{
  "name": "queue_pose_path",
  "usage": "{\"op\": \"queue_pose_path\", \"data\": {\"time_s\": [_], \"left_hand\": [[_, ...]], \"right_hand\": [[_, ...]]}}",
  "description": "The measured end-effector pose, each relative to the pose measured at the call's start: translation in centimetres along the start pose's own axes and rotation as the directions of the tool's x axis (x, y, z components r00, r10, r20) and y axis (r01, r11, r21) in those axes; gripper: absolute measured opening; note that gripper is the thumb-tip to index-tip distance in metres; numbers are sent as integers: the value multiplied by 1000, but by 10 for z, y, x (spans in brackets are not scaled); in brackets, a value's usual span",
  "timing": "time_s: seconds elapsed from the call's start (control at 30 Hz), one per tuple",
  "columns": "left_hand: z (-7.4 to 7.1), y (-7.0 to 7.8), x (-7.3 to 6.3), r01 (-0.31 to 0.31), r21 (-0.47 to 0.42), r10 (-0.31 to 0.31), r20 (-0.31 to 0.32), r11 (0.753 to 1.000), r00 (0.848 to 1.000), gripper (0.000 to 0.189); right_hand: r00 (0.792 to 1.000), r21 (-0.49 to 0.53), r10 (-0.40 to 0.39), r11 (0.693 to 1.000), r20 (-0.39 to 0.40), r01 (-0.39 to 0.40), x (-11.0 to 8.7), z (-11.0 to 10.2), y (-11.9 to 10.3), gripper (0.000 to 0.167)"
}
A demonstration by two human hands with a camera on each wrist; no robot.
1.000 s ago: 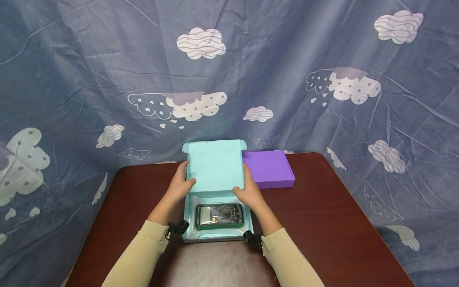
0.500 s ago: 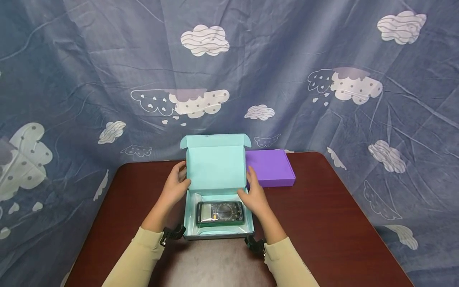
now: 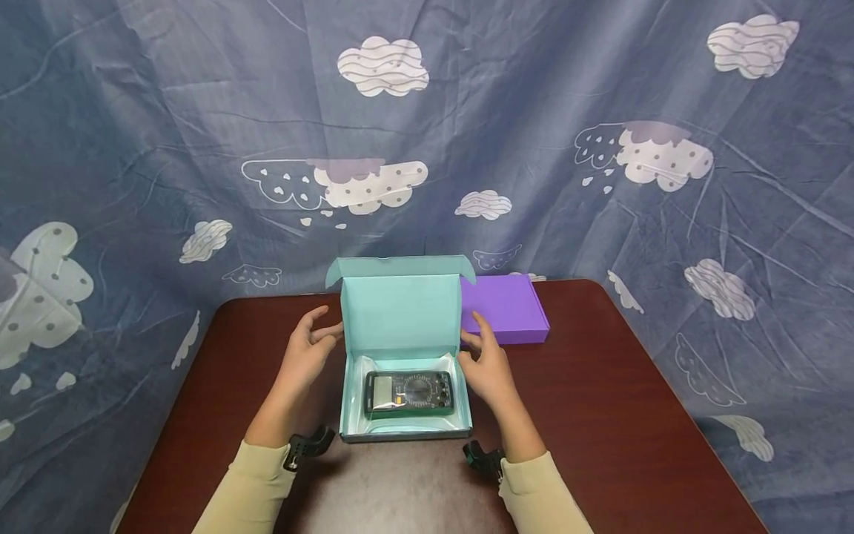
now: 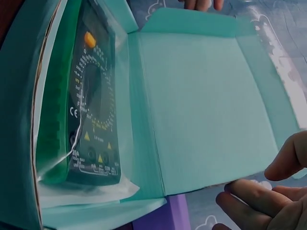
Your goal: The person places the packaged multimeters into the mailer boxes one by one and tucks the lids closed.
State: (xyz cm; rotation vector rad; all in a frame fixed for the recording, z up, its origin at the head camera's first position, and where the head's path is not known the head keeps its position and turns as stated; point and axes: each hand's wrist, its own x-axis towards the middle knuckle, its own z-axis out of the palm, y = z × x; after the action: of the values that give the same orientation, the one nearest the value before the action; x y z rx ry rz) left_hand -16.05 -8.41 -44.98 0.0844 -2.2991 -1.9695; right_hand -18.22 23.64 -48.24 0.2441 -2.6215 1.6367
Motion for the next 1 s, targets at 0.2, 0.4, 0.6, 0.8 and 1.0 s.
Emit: {"op": "queue_pose_path", "data": {"time_s": [0.2, 0.4, 0.6, 0.8, 1.0], "left_hand": [[-7, -2, -5, 25, -66, -26, -17, 998, 1000, 50], [-14, -11, -8, 72, -134, -73, -6, 988, 997, 36], [-19, -17, -13, 141, -183, -142, 9, 973, 990, 34], [-25, -22, -19, 179, -134, -171, 65, 975, 983, 38], [-30, -27, -23, 205, -9, -203, 106, 979, 974, 43]], "right_hand": [[1000, 2, -14, 1000, -23, 15, -4, -5, 4, 70], [999, 12, -13, 1000, -33, 13, -6, -9, 7, 61], [999, 30, 8, 1000, -37, -7, -10, -11, 18, 52], [999, -5, 26, 1000, -33, -27, -12, -12, 29, 40], [998, -22, 53, 998, 45, -52, -13, -12, 36, 37]]}}
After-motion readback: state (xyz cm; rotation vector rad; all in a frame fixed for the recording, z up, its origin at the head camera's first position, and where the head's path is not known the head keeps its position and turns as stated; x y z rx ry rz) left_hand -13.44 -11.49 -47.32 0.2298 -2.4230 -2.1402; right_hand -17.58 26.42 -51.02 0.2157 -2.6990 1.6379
